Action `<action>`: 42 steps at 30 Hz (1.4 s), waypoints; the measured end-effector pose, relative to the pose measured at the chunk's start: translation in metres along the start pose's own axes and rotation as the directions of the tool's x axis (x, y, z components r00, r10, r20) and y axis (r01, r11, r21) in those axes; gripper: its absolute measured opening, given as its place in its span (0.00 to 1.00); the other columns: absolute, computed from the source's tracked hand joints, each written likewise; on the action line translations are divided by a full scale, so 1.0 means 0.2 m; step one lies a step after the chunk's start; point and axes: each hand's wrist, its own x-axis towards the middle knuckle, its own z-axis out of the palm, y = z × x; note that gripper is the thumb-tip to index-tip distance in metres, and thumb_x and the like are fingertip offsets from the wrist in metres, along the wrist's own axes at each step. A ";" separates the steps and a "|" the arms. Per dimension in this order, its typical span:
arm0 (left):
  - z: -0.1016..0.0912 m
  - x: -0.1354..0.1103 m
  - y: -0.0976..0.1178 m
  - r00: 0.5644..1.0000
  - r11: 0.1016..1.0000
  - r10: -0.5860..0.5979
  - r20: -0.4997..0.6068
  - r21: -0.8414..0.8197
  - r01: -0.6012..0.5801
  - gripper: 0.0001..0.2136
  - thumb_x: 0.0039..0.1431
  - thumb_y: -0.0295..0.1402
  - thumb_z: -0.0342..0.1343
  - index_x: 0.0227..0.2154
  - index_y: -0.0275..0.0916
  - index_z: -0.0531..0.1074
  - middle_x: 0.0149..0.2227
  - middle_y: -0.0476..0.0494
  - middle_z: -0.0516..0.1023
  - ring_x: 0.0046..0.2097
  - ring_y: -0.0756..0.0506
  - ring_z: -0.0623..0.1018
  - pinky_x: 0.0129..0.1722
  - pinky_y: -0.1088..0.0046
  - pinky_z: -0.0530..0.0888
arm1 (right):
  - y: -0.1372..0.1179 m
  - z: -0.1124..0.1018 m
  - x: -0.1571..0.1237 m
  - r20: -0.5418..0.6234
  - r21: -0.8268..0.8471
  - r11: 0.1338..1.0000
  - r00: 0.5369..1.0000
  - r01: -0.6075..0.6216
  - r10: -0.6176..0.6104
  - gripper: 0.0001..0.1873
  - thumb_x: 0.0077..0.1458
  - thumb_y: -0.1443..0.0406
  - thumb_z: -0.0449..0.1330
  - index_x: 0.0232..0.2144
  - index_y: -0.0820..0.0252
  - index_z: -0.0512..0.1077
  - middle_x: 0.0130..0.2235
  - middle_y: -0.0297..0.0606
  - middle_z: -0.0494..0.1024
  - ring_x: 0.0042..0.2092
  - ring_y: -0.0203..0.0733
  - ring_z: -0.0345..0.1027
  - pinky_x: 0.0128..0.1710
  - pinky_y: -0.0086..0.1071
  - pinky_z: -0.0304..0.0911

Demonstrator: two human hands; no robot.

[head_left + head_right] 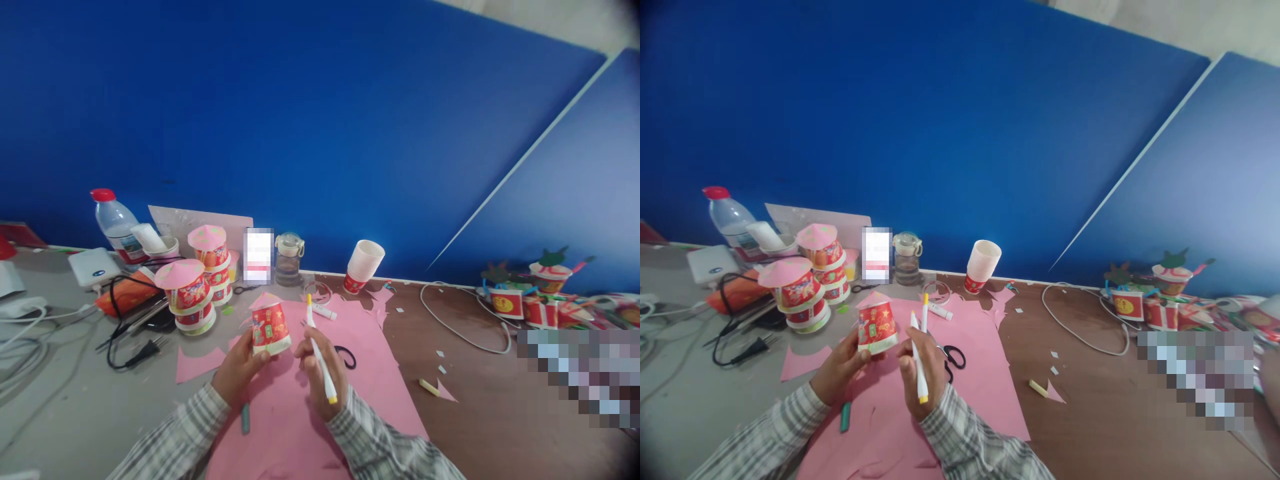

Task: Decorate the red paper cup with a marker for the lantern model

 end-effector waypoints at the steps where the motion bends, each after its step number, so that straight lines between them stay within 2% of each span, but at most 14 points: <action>1: 0.00 0.00 0.00 1.000 1.000 0.002 0.003 0.000 -0.002 0.20 0.35 0.41 0.57 0.33 0.36 0.68 0.29 0.39 0.76 0.30 0.36 0.73 0.28 0.57 0.72 | -0.01 0.00 0.00 0.024 -0.006 1.000 0.999 0.030 -0.030 0.20 0.57 0.55 0.48 0.47 0.56 0.67 0.29 0.37 0.74 0.27 0.42 0.70 0.30 0.39 0.71; 5: 0.01 0.00 0.02 0.999 0.999 0.035 0.010 0.029 -0.035 0.20 0.36 0.42 0.56 0.33 0.36 0.67 0.30 0.39 0.76 0.33 0.35 0.73 0.31 0.56 0.71 | -0.06 -0.01 0.01 0.142 -0.021 0.975 0.966 0.222 -0.217 0.24 0.58 0.52 0.44 0.44 0.58 0.70 0.30 0.40 0.75 0.33 0.46 0.71 0.39 0.44 0.70; 8: 0.00 0.00 0.02 0.997 0.993 0.075 0.005 0.092 -0.075 0.18 0.37 0.40 0.56 0.33 0.37 0.67 0.31 0.39 0.76 0.35 0.34 0.72 0.34 0.56 0.69 | -0.08 0.01 0.01 0.193 -0.043 0.952 0.938 0.302 -0.288 0.22 0.59 0.55 0.44 0.46 0.58 0.69 0.32 0.41 0.77 0.35 0.47 0.72 0.45 0.45 0.67; 12: 0.00 0.00 0.00 0.997 0.991 0.082 0.002 0.107 -0.081 0.17 0.37 0.37 0.57 0.34 0.37 0.67 0.32 0.39 0.76 0.37 0.34 0.71 0.36 0.57 0.68 | -0.10 0.03 0.00 0.156 -0.129 0.959 0.960 0.253 -0.232 0.16 0.57 0.60 0.49 0.45 0.59 0.68 0.34 0.41 0.78 0.38 0.47 0.72 0.43 0.41 0.69; 17: 0.00 0.00 0.00 0.997 0.989 0.078 0.015 0.124 -0.079 0.18 0.37 0.39 0.56 0.34 0.36 0.67 0.32 0.39 0.75 0.36 0.34 0.71 0.35 0.57 0.68 | -0.11 0.04 0.00 0.100 -0.179 0.958 0.973 0.225 -0.210 0.10 0.55 0.62 0.52 0.36 0.59 0.70 0.28 0.39 0.77 0.38 0.48 0.73 0.38 0.37 0.71; 29: 0.00 0.01 0.01 0.998 0.986 0.063 0.000 0.154 -0.063 0.19 0.36 0.38 0.56 0.35 0.37 0.67 0.32 0.39 0.76 0.36 0.34 0.72 0.35 0.56 0.68 | -0.09 0.04 0.00 0.107 -0.166 0.966 0.978 0.198 -0.182 0.10 0.54 0.63 0.52 0.35 0.60 0.71 0.28 0.39 0.77 0.39 0.48 0.73 0.37 0.36 0.72; 34: 0.00 0.00 0.01 0.998 0.993 0.064 0.013 0.100 -0.065 0.20 0.36 0.40 0.56 0.35 0.37 0.67 0.33 0.38 0.76 0.37 0.34 0.71 0.36 0.56 0.67 | -0.10 0.03 0.01 0.095 -0.119 0.979 0.984 0.164 -0.153 0.11 0.54 0.62 0.52 0.37 0.59 0.70 0.30 0.39 0.77 0.39 0.47 0.73 0.39 0.37 0.71; 42: 0.00 0.00 0.01 0.997 0.989 0.069 0.027 0.126 -0.072 0.21 0.36 0.41 0.56 0.35 0.36 0.67 0.33 0.38 0.76 0.37 0.34 0.71 0.36 0.56 0.67 | -0.10 0.03 0.01 0.093 -0.126 0.972 0.978 0.197 -0.186 0.10 0.54 0.63 0.53 0.38 0.58 0.69 0.30 0.38 0.78 0.38 0.47 0.73 0.40 0.38 0.71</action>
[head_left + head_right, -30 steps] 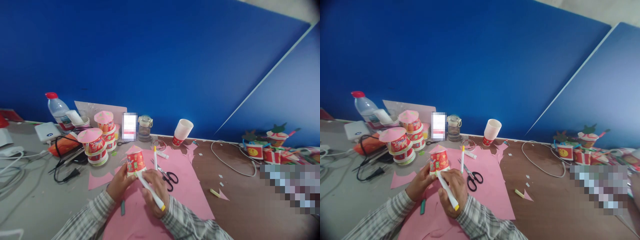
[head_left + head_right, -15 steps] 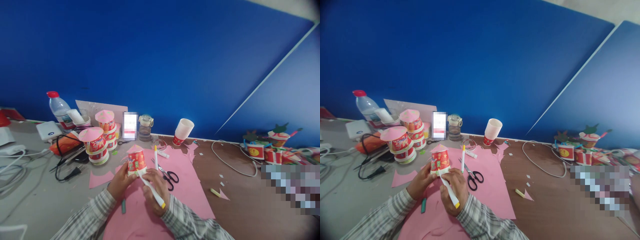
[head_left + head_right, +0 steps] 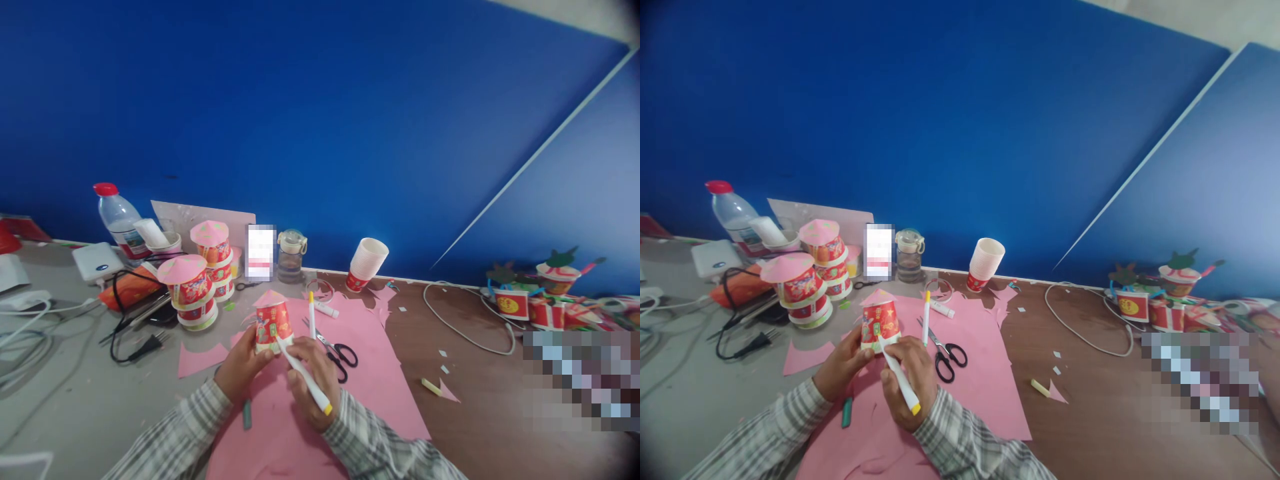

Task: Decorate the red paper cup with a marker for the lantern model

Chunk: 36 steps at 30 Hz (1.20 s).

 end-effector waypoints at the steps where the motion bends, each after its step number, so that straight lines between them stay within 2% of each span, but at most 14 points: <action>1: 0.00 0.00 0.00 1.000 1.000 0.000 0.002 -0.008 0.000 0.21 0.36 0.41 0.56 0.36 0.36 0.67 0.33 0.38 0.76 0.37 0.34 0.71 0.36 0.56 0.67 | 0.00 0.00 0.00 -0.001 0.001 1.000 1.000 -0.002 0.002 0.10 0.54 0.63 0.53 0.39 0.58 0.69 0.31 0.38 0.78 0.38 0.47 0.73 0.40 0.38 0.71; 5: 0.00 0.00 -0.02 1.000 0.999 -0.002 0.005 -0.048 0.003 0.22 0.36 0.42 0.56 0.36 0.36 0.66 0.33 0.38 0.76 0.37 0.34 0.71 0.36 0.56 0.67 | 0.01 0.01 -0.01 -0.007 -0.001 1.000 1.000 -0.014 0.013 0.11 0.53 0.64 0.53 0.39 0.58 0.70 0.32 0.39 0.78 0.38 0.47 0.74 0.40 0.38 0.71; 10: 0.00 0.00 -0.02 1.000 1.000 -0.002 -0.009 -0.016 0.002 0.21 0.36 0.40 0.56 0.36 0.37 0.67 0.33 0.39 0.76 0.37 0.33 0.71 0.36 0.56 0.67 | 0.02 0.01 -0.02 -0.006 -0.012 1.000 1.000 -0.008 0.007 0.10 0.51 0.65 0.54 0.38 0.57 0.70 0.32 0.39 0.79 0.40 0.49 0.74 0.41 0.39 0.72; 20: 0.01 0.00 0.01 1.000 0.999 -0.004 0.002 -0.044 0.005 0.22 0.35 0.42 0.56 0.36 0.35 0.67 0.32 0.38 0.75 0.36 0.34 0.71 0.35 0.56 0.68 | 0.00 0.01 0.00 -0.086 -0.072 0.997 0.996 0.004 -0.010 0.09 0.50 0.67 0.54 0.33 0.58 0.73 0.30 0.39 0.80 0.36 0.46 0.77 0.37 0.36 0.74; 28: 0.01 0.00 0.01 1.000 1.000 0.007 -0.002 -0.005 -0.008 0.22 0.36 0.43 0.55 0.35 0.36 0.67 0.32 0.38 0.75 0.35 0.34 0.71 0.35 0.56 0.68 | 0.01 0.03 0.00 -0.131 -0.100 0.995 0.991 0.003 -0.017 0.09 0.48 0.69 0.54 0.31 0.57 0.73 0.28 0.37 0.81 0.34 0.47 0.77 0.35 0.35 0.75; 36: 0.01 0.00 0.01 1.000 1.000 0.004 -0.023 0.010 -0.003 0.22 0.35 0.43 0.55 0.35 0.36 0.67 0.32 0.38 0.75 0.36 0.33 0.71 0.35 0.56 0.67 | 0.02 0.02 0.00 -0.093 -0.107 0.994 0.995 0.008 -0.018 0.10 0.49 0.69 0.53 0.32 0.57 0.73 0.28 0.38 0.81 0.34 0.46 0.77 0.36 0.35 0.75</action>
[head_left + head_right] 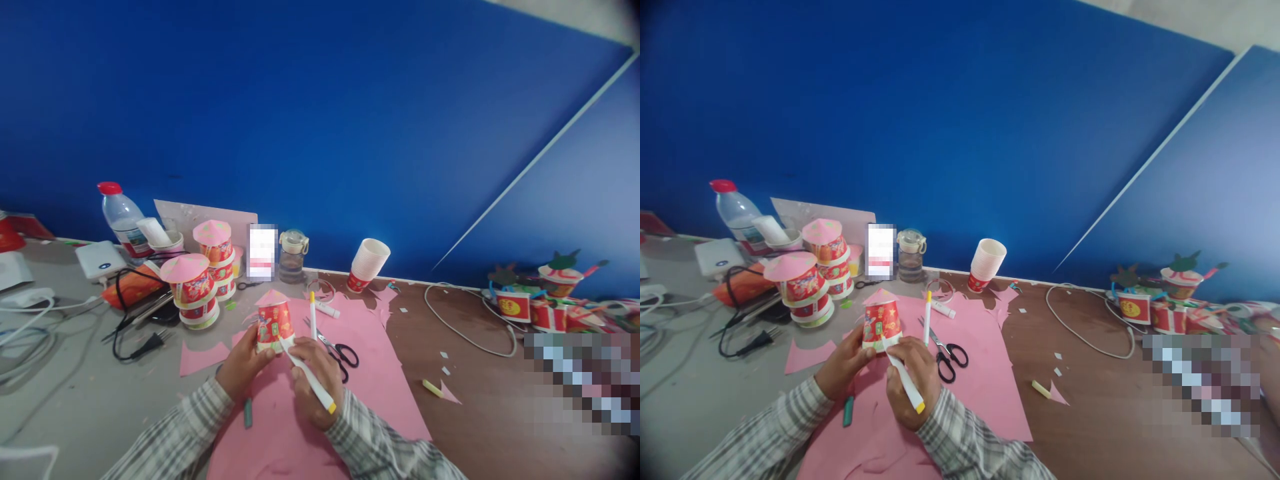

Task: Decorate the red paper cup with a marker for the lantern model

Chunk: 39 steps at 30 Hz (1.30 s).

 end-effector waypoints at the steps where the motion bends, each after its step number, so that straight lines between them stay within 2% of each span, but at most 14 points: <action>1: 0.00 0.00 0.00 1.000 1.000 -0.001 -0.002 0.000 0.001 0.22 0.35 0.43 0.56 0.35 0.36 0.67 0.32 0.38 0.75 0.36 0.33 0.71 0.35 0.56 0.67 | 0.00 0.00 0.00 0.005 -0.001 1.000 1.000 -0.006 0.006 0.10 0.49 0.68 0.53 0.32 0.58 0.73 0.29 0.38 0.81 0.34 0.46 0.77 0.36 0.35 0.75; 8: 0.00 0.00 0.00 1.000 1.000 0.005 0.016 0.008 -0.005 0.21 0.36 0.42 0.55 0.36 0.36 0.67 0.33 0.38 0.75 0.36 0.34 0.71 0.36 0.56 0.67 | 0.02 0.00 -0.01 0.091 0.038 0.998 0.995 -0.040 0.037 0.10 0.51 0.67 0.53 0.35 0.58 0.72 0.31 0.38 0.80 0.36 0.46 0.76 0.38 0.36 0.73; 19: -0.01 0.00 -0.02 1.000 0.999 0.018 0.019 0.030 -0.019 0.20 0.37 0.39 0.56 0.36 0.38 0.66 0.33 0.39 0.76 0.37 0.34 0.71 0.37 0.57 0.67 | 0.00 -0.01 0.02 0.177 0.077 0.993 0.981 -0.090 0.075 0.10 0.49 0.68 0.54 0.36 0.58 0.72 0.31 0.38 0.79 0.34 0.46 0.74 0.36 0.36 0.72; 33: -0.01 0.00 -0.03 1.000 1.000 -0.002 0.004 0.031 0.002 0.18 0.38 0.38 0.56 0.35 0.37 0.67 0.33 0.39 0.76 0.36 0.34 0.71 0.36 0.57 0.67 | -0.01 -0.01 0.00 0.113 0.021 1.000 0.994 -0.007 0.005 0.09 0.47 0.70 0.56 0.33 0.57 0.73 0.29 0.37 0.80 0.38 0.47 0.75 0.39 0.36 0.73; 39: 0.00 0.00 0.00 1.000 1.000 -0.003 0.006 0.019 0.002 0.18 0.37 0.39 0.56 0.34 0.36 0.67 0.32 0.39 0.76 0.36 0.34 0.71 0.36 0.57 0.68 | -0.01 -0.02 0.01 0.075 0.060 0.997 0.996 -0.052 0.048 0.07 0.50 0.67 0.55 0.31 0.58 0.73 0.28 0.37 0.80 0.36 0.47 0.76 0.35 0.34 0.73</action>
